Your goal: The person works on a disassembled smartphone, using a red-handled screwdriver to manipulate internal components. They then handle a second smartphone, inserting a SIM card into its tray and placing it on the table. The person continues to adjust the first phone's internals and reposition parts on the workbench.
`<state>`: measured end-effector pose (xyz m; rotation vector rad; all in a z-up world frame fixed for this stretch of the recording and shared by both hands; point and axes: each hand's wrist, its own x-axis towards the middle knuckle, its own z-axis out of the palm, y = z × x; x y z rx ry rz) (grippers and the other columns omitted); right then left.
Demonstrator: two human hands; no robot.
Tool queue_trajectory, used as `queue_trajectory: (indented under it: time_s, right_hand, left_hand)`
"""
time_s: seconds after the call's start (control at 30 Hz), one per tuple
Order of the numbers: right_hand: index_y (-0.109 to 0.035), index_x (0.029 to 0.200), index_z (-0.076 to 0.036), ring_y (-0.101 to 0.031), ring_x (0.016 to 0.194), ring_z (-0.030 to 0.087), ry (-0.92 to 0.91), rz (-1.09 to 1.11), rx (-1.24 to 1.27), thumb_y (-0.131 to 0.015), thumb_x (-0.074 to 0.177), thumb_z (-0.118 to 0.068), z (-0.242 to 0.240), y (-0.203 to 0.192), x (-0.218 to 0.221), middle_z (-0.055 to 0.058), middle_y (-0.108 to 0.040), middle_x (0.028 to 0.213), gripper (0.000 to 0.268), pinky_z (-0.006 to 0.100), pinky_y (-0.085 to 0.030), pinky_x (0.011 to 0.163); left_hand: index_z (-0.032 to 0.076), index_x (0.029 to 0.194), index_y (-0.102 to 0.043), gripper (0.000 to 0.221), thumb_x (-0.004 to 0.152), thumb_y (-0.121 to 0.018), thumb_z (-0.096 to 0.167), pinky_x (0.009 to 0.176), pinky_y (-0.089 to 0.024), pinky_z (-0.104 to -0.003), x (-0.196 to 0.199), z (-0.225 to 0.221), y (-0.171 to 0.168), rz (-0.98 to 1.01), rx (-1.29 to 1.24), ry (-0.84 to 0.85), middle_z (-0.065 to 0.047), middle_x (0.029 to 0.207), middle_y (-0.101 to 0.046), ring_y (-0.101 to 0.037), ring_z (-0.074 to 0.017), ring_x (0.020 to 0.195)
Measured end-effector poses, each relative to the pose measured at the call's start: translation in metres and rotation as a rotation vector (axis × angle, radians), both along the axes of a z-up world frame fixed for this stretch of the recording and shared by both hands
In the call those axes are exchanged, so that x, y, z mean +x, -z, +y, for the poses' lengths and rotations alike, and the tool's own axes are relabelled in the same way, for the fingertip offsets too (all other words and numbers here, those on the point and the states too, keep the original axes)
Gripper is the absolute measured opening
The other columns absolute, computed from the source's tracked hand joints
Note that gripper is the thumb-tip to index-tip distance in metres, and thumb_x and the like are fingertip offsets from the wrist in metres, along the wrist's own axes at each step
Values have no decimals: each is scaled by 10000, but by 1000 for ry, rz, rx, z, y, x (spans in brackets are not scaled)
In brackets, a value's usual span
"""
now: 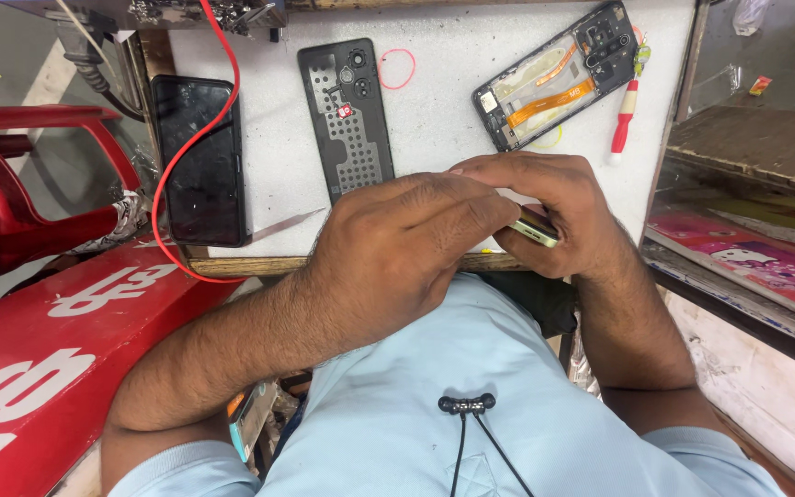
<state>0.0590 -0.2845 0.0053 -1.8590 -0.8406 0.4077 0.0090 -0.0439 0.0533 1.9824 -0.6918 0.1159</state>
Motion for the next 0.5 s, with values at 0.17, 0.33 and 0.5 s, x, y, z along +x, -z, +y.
queue_trajectory:
  time_s: [0.17, 0.33, 0.5]
  right_hand:
    - [-655, 1294, -12, -757, 1112, 286, -3, -8, -25, -746, 725, -20, 3, 1, 2, 150, -742, 1210, 576, 375, -611, 958]
    - [-651, 1241, -14, -755, 1058, 300, 17, -16, -48, -782, 709, -119, 4, 2, 2, 147, -737, 1131, 557, 376, -602, 908]
    - [-656, 1177, -33, -764, 1020, 304, 21, -11, -80, -788, 710, -133, 8, 3, 2, 143, -743, 1093, 496, 371, -605, 875]
  left_hand:
    - [25, 1193, -674, 262, 948, -750, 72, 886, -605, -368, 3, 0, -8, -136, 102, 4, -93, 1156, -680, -719, -249, 1060]
    - [-35, 1082, -667, 196, 945, -742, 84, 928, -617, -398, 5, -5, -23, -344, 297, -56, -149, 1110, -622, -671, -289, 1134]
    - [-50, 1005, -668, 184, 885, -736, 72, 982, -588, -471, 8, -10, -30, -377, 406, -121, -177, 1119, -574, -585, -330, 1198]
